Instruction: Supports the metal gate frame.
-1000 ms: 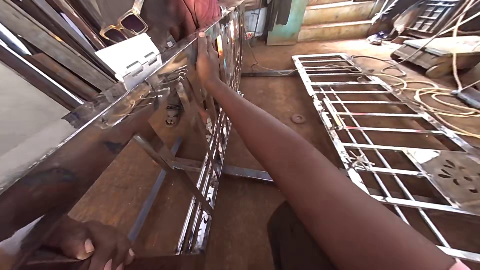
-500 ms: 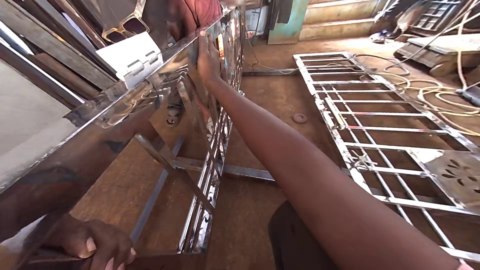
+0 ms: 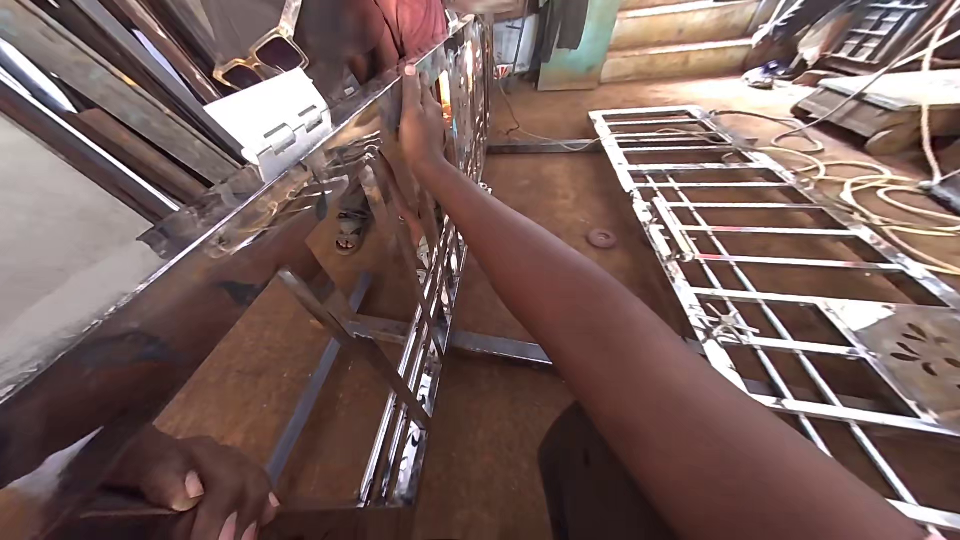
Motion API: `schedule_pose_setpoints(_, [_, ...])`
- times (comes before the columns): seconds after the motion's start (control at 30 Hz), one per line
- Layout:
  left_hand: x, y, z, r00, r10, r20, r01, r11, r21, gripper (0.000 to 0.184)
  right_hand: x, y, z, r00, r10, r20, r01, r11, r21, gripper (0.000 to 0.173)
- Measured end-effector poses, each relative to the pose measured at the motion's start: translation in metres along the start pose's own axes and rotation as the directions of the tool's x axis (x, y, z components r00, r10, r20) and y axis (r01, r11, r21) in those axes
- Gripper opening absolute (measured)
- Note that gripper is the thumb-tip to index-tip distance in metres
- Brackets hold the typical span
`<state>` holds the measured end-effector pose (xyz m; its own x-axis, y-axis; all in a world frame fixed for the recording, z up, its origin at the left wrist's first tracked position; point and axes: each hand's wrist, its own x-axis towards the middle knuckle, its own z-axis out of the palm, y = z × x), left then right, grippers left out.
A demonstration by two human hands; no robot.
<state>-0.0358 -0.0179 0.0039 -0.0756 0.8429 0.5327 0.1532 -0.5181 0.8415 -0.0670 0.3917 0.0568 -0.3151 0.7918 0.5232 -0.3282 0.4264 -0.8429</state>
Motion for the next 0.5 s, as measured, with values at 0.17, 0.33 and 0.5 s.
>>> schedule_pose_setpoints(0.17, [0.006,0.012,0.013,0.996,-0.093,0.005,0.093,0.995,0.037,0.035,-0.005,-0.005,-0.002,1.0,-0.008,-0.017,0.008,1.0,0.005,0.06])
schedule_pose_setpoints(0.33, [0.008,0.011,0.012,0.998,-0.055,0.019,0.054,0.997,0.05,0.036,-0.005,-0.006,-0.002,1.0,0.012,-0.015,-0.012,1.0,0.001,0.06])
schedule_pose_setpoints(0.5, [-0.001,0.001,0.006,0.999,-0.042,0.007,0.042,0.999,-0.01,0.039,0.0,-0.002,-0.001,1.0,0.012,-0.005,-0.012,1.0,-0.026,0.06])
